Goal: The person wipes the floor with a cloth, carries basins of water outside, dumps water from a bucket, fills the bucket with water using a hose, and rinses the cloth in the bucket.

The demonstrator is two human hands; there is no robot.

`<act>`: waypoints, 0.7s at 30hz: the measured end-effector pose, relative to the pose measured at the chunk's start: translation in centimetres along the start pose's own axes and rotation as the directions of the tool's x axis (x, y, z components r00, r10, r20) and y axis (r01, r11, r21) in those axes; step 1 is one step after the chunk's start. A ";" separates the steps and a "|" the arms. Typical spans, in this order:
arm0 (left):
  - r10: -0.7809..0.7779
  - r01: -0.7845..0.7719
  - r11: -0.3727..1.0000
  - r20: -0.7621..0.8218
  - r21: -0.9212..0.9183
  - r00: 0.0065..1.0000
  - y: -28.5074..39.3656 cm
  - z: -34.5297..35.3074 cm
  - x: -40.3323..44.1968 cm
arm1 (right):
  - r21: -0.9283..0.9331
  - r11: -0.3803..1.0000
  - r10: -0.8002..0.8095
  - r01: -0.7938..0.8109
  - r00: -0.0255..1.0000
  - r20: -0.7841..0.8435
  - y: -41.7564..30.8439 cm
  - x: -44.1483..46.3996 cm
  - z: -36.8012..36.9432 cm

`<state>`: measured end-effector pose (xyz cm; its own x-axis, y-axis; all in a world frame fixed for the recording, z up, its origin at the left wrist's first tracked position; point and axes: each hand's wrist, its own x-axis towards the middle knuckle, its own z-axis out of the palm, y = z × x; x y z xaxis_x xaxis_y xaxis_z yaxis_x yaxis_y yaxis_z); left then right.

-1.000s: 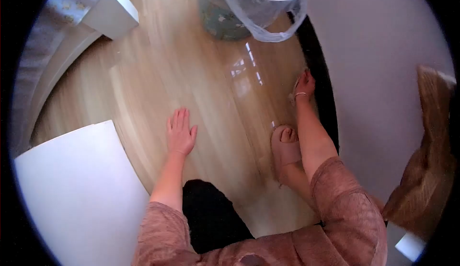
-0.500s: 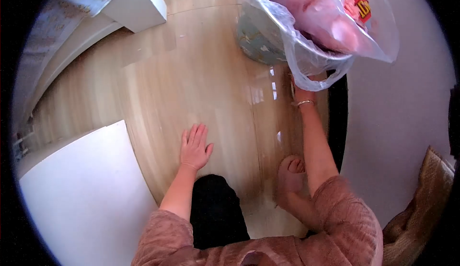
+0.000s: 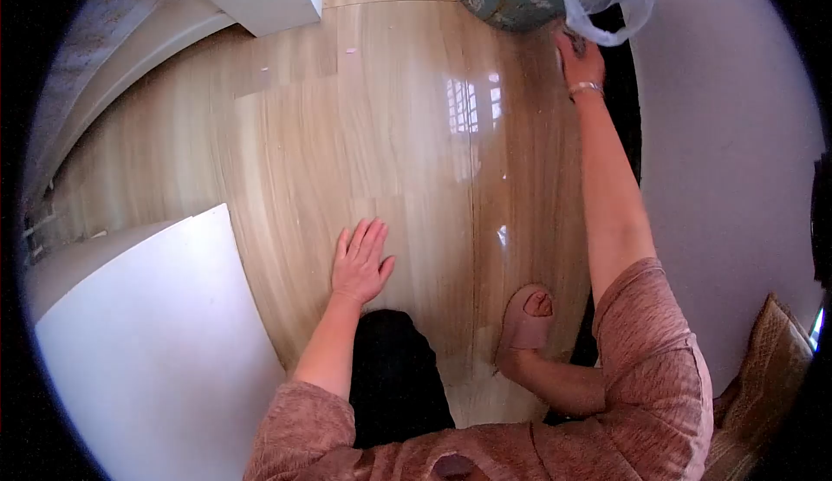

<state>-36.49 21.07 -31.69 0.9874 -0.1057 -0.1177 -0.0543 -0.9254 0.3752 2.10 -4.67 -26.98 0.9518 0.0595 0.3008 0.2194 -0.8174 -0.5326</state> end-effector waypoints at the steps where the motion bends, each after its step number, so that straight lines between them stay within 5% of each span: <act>1: 0.004 -0.004 1.000 0.000 -0.003 1.000 -0.1 -0.3 0.2 | -0.006 0.998 0.070 -0.070 0.996 0.050 -0.2 -1.2 -2.0; 5: -0.024 0.026 0.999 0.054 -0.032 0.998 0.1 -0.7 0.1 | -0.142 0.988 0.047 -0.055 0.997 -0.057 12.3 -9.1 -4.1; 8: -0.025 0.025 0.999 0.031 -0.025 0.999 0.1 -0.3 0.6 | -0.352 0.936 -0.094 0.032 0.982 -0.162 13.1 -12.3 -1.0; 10: -0.030 0.031 0.999 0.053 -0.020 0.998 0.3 -0.7 -0.3 | -0.165 0.975 -0.131 0.149 0.984 0.117 6.4 -11.3 0.5; 11: -0.031 0.031 0.998 -0.009 -0.053 0.999 0.6 -0.8 0.4 | -0.055 0.998 -0.021 0.026 0.995 0.099 2.2 -11.1 2.5; 12: -0.036 0.029 0.996 -0.073 -0.085 0.997 0.9 -0.9 0.9 | 0.092 0.993 -0.100 0.079 0.964 0.248 -0.7 -11.0 4.7; 13: -0.038 0.033 0.996 -0.068 -0.077 0.997 1.3 -0.7 1.6 | 0.107 0.954 -0.296 0.281 0.939 0.173 -4.0 -12.2 5.9; 14: -0.036 0.015 0.984 -0.117 -0.176 0.992 2.0 -0.2 3.1 | 0.184 0.903 -0.421 0.389 0.888 0.186 -6.5 -13.5 6.6; 15: -0.038 -0.010 0.963 -0.171 -0.269 0.985 2.6 0.0 4.5 | 0.275 0.890 -0.448 0.364 0.815 0.369 -9.3 -15.0 6.2; 16: -0.093 0.008 0.945 -0.244 -0.327 0.965 3.4 -0.4 6.2 | 0.182 0.848 -0.493 0.498 0.614 0.616 -10.8 -16.7 6.3; 17: -0.154 0.023 0.923 -0.314 -0.385 0.937 4.3 -0.6 7.7 | 0.417 0.751 -0.656 0.512 0.653 0.379 -9.7 -20.1 6.8; 18: -0.160 0.030 0.926 -0.317 -0.377 0.935 4.8 -0.6 8.3 | 0.442 0.777 -0.630 0.449 0.561 0.537 -9.8 -22.7 5.6; 20: 0.069 -0.152 0.897 -0.209 -0.416 0.975 5.0 -0.8 8.7 | 0.347 0.763 -0.620 0.546 0.464 0.633 -9.1 -22.8 1.2; 21: 0.068 -0.149 0.904 -0.209 -0.401 0.975 5.5 -1.1 9.3 | 0.276 0.800 -0.569 0.533 0.527 0.631 -8.3 -23.0 -0.1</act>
<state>-27.50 15.37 -29.72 0.9906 -0.0899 0.1031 -0.1368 -0.6747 0.7253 -21.59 0.71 -29.40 0.5119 0.8582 -0.0377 0.7420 -0.4639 -0.4841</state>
